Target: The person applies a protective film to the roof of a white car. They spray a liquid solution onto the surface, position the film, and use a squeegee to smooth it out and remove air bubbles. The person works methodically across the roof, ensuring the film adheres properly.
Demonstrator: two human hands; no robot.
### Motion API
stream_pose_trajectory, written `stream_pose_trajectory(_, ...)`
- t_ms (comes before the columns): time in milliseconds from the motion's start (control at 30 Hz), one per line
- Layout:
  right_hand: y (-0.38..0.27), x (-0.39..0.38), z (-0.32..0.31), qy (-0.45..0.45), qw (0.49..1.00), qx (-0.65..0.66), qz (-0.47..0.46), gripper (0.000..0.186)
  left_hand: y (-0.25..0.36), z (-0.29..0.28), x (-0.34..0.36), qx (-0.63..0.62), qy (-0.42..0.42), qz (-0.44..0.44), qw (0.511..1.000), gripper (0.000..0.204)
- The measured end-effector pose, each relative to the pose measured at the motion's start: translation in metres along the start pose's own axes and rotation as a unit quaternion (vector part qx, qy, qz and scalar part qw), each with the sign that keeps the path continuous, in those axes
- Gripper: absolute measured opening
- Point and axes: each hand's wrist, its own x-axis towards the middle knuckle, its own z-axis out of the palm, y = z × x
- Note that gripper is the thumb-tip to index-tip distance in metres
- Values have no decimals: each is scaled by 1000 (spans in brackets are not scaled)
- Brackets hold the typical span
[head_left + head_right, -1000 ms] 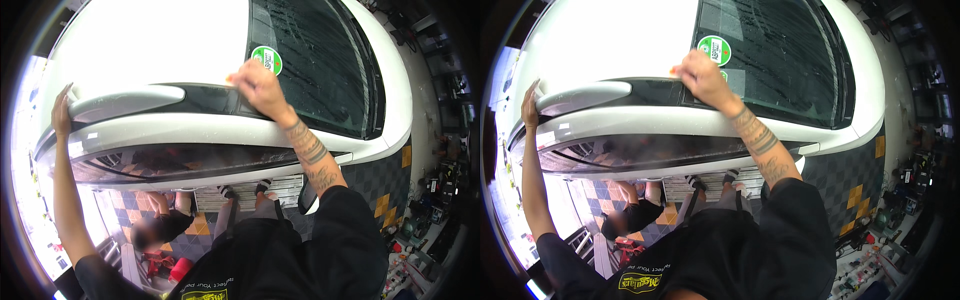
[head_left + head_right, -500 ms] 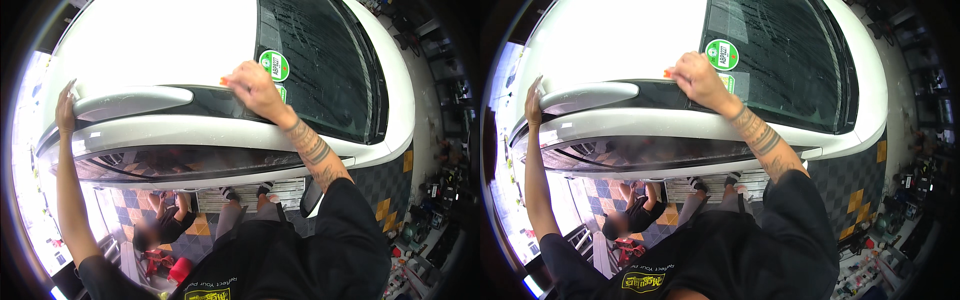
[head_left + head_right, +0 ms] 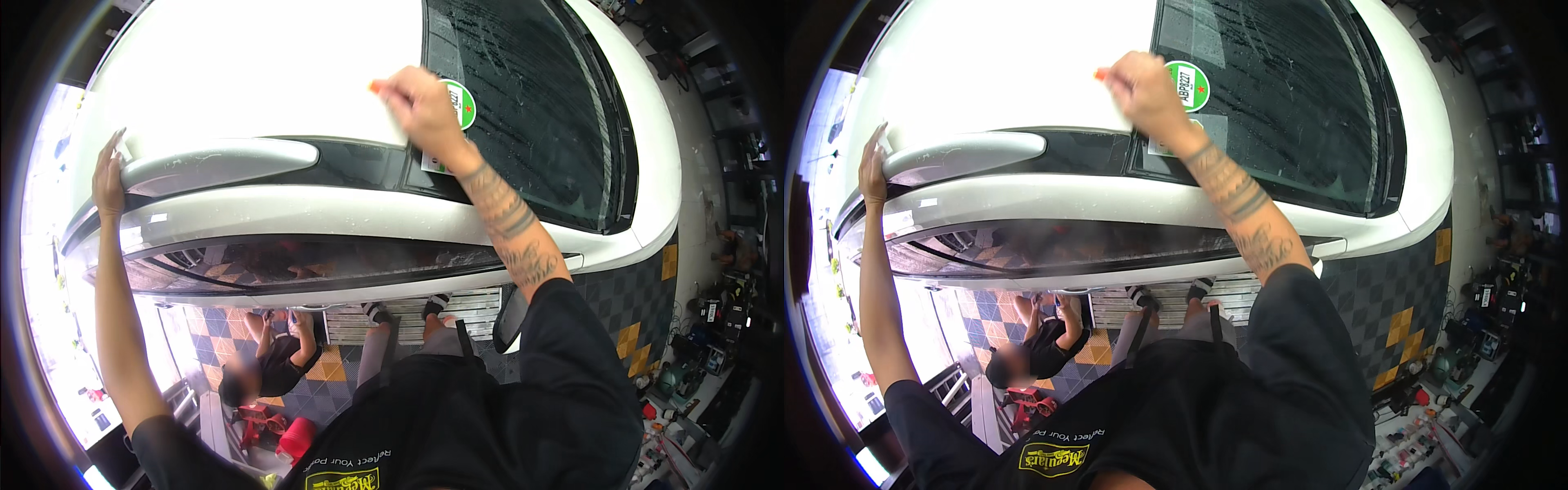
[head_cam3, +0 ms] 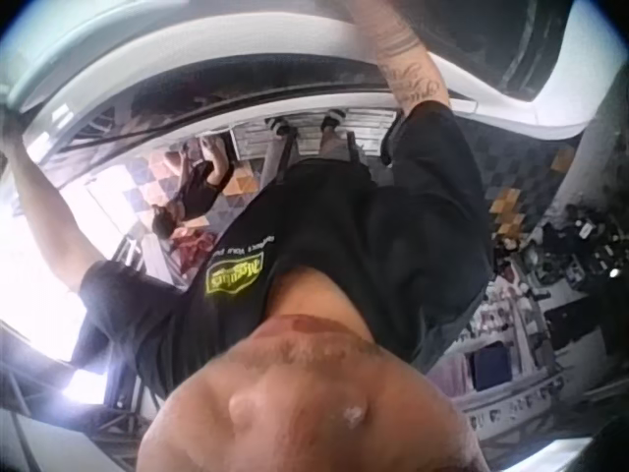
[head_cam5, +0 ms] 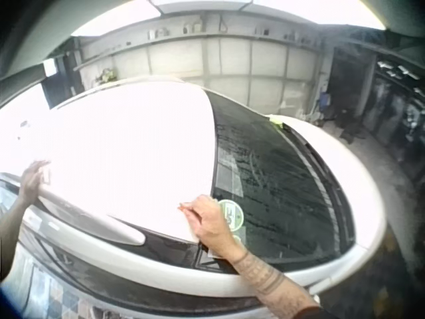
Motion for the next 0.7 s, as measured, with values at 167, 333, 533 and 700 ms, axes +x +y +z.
stream_pose_trajectory(167,7,6,-6,29,999,0,34,7,2,3,2,-6,11,8,1000,47)
stream_pose_trajectory(333,-35,-13,18,-19,993,-20,-112,6,-8,-3,-11,6,22,1,1000,46)
stream_pose_trajectory(533,-12,0,6,-49,998,-38,-28,6,6,1,-2,-7,12,-25,1000,46)
stream_pose_trajectory(700,28,21,-6,62,998,-24,8,3,8,4,7,4,9,5,1000,46)
